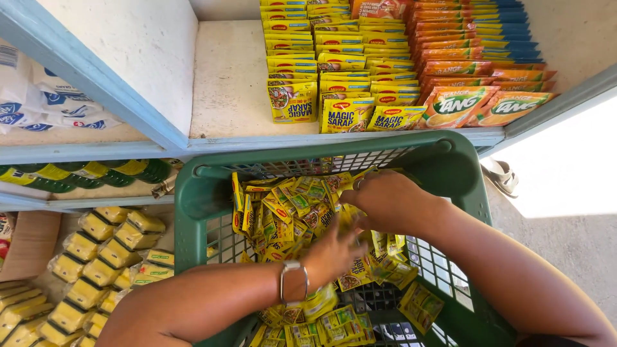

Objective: Stocking and arranging seasoning and drink packets on a store shelf.

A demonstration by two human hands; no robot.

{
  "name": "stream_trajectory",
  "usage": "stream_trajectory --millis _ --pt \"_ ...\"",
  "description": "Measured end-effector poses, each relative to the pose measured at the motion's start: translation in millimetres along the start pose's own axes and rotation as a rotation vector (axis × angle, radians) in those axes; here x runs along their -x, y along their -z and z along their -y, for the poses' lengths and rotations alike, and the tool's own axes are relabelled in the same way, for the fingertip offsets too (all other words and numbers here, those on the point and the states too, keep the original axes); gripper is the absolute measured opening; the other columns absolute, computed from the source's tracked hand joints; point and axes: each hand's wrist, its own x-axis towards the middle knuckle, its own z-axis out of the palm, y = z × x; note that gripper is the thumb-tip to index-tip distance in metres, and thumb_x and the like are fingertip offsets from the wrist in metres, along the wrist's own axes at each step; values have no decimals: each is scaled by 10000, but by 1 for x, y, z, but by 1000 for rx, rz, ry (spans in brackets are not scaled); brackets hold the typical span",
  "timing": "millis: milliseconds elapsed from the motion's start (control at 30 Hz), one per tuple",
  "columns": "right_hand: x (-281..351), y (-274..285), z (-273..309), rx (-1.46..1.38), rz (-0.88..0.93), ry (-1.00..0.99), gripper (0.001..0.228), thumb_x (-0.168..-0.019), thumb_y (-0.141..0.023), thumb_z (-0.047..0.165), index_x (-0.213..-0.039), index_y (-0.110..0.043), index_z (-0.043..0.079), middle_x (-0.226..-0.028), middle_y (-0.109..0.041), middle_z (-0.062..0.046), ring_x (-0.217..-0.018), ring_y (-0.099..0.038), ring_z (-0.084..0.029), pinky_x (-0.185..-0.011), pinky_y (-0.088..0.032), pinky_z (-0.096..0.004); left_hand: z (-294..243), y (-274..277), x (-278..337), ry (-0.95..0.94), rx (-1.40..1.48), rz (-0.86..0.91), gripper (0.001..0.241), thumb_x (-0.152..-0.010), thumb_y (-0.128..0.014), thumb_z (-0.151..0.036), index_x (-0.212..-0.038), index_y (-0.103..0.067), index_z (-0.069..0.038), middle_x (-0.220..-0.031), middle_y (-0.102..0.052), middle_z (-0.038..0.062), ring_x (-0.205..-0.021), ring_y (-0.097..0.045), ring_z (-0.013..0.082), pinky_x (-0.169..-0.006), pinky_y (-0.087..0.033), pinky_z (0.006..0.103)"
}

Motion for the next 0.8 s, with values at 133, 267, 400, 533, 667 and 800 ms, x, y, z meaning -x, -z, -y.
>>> stream_trajectory --millis 133,267,400,533,667,800 --pt "1 8 7 21 64 -40 714 -737 -838 357 -1398 -592 249 -901 -732 -120 -918 -695 -366 -807 -535 -492 47 -14 4 297 52 -206 312 -887 -647 -203 -1179 -750 -165 -1503 -458 16 -1419 -396 417 -1039 -382 676" --pt "0 4 1 1 16 -43 617 -729 -852 401 -1261 -625 187 -866 -722 -133 -909 -696 -360 -794 -529 -502 91 19 38 390 324 -244 199 -882 -665 -120 -1059 -749 -87 -1313 -579 118 -1221 -570 380 -898 -522 525" --pt "-2 4 -4 17 47 -91 592 -744 -845 401 -1258 -633 194 -876 -714 -130 -911 -697 -349 -798 -533 -492 119 57 69 361 694 -319 365 -724 -704 -50 -1084 -667 -97 -1190 -567 157 -1028 -615 386 -791 -546 487" --pt "-6 0 -9 21 60 -137 535 -723 -858 410 -1154 -648 173 -900 -707 -111 -924 -696 -335 -806 -540 -478 137 51 77 282 914 -457 443 -662 -756 -87 -1082 -617 -83 -1154 -593 125 -1056 -625 342 -870 -532 453" --pt "-10 -12 -21 -35 -348 83 426 -659 -839 373 -986 -700 136 -934 -724 -94 -889 -703 -360 -707 -542 -490 144 44 77 225 1210 -542 435 -751 -793 -195 -1105 -581 -58 -1100 -656 135 -1031 -655 295 -870 -535 399" --pt "-9 -4 -18 -87 -253 -92 242 -855 -724 374 -932 -730 145 -860 -727 -84 -858 -697 -356 -727 -531 -523 146 36 70 241 1440 -536 347 -892 -730 -234 -1140 -575 -48 -1075 -714 137 -1008 -699 274 -874 -544 353"
